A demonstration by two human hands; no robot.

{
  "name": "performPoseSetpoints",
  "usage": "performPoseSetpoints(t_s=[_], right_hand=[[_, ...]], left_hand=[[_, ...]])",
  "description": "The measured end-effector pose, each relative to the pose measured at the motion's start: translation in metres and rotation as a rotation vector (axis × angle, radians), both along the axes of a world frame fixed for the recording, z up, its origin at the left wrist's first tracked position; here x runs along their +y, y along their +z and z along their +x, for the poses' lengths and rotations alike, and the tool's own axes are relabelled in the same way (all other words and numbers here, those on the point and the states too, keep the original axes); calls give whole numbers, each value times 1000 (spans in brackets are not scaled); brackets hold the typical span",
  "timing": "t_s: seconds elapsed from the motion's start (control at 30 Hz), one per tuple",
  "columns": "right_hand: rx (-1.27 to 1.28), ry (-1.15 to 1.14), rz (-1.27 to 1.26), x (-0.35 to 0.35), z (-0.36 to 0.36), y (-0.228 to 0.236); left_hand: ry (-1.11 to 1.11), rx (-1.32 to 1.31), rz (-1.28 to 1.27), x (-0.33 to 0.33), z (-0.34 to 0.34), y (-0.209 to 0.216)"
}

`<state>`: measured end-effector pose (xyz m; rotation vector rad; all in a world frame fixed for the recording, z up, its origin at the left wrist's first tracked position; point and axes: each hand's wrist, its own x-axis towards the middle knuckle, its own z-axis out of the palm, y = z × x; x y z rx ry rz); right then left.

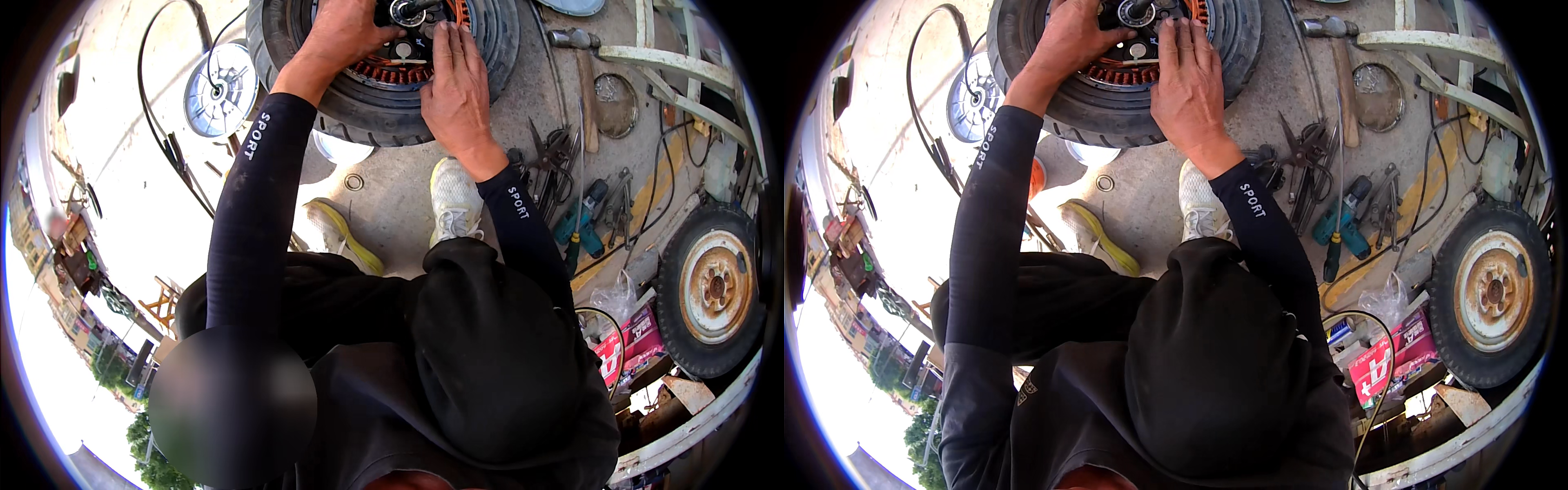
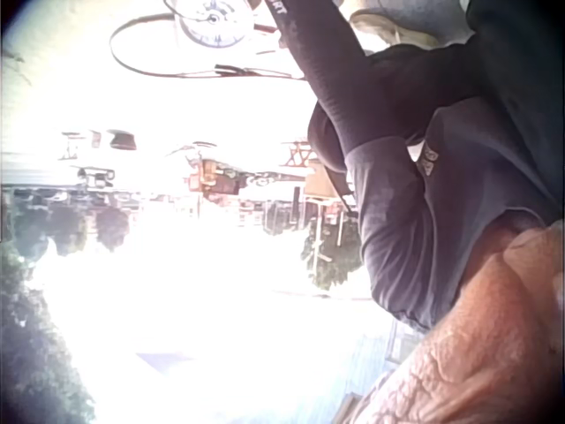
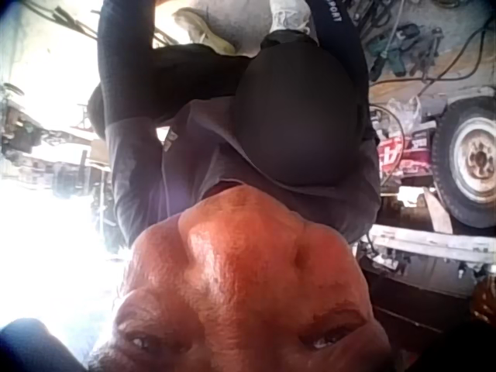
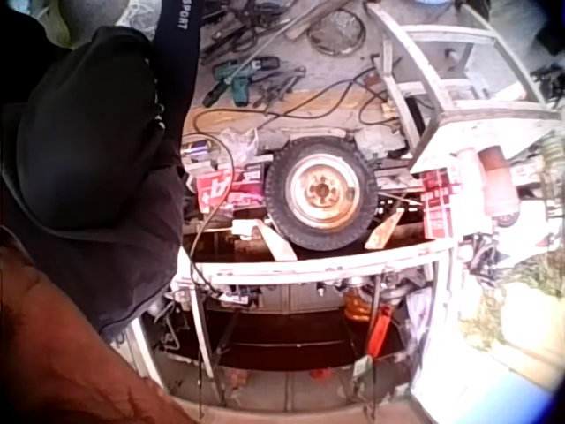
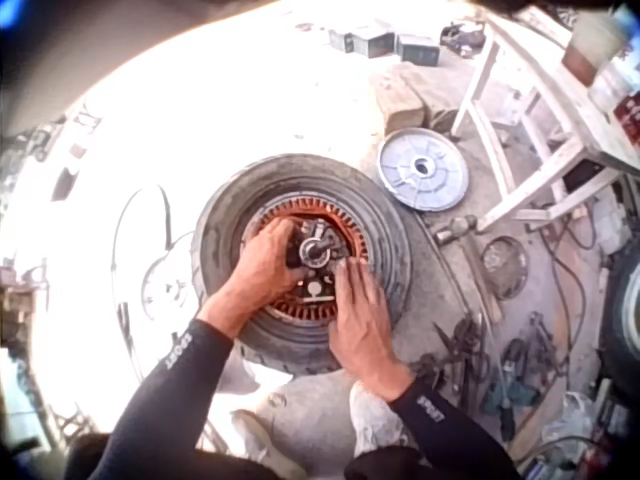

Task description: The person assembles an electric motor by placing a stator into a tire casing and securing it with pliers. They then apply lubricant to a rotor and insert it into the stator, completing the assembly.

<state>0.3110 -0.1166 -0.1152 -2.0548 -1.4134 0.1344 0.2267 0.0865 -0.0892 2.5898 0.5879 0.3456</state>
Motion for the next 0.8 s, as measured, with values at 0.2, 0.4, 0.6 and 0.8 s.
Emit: performPoseSetpoints(t_s=[0.2,0.4,0.6,0.8], right_hand=[[-16,42,1,10,11,-2],[44,19,40,1,15,-18],[-67,10,-110,16,15,18],[-198,16,-182,23,16,13]], left_hand=[[-2,-49,-92,0,0,-1],[-110,-41,59,4,-7,-6],[-50,-34,-38,5,-5,-10],[-31,12,33,4,-3,-9]])
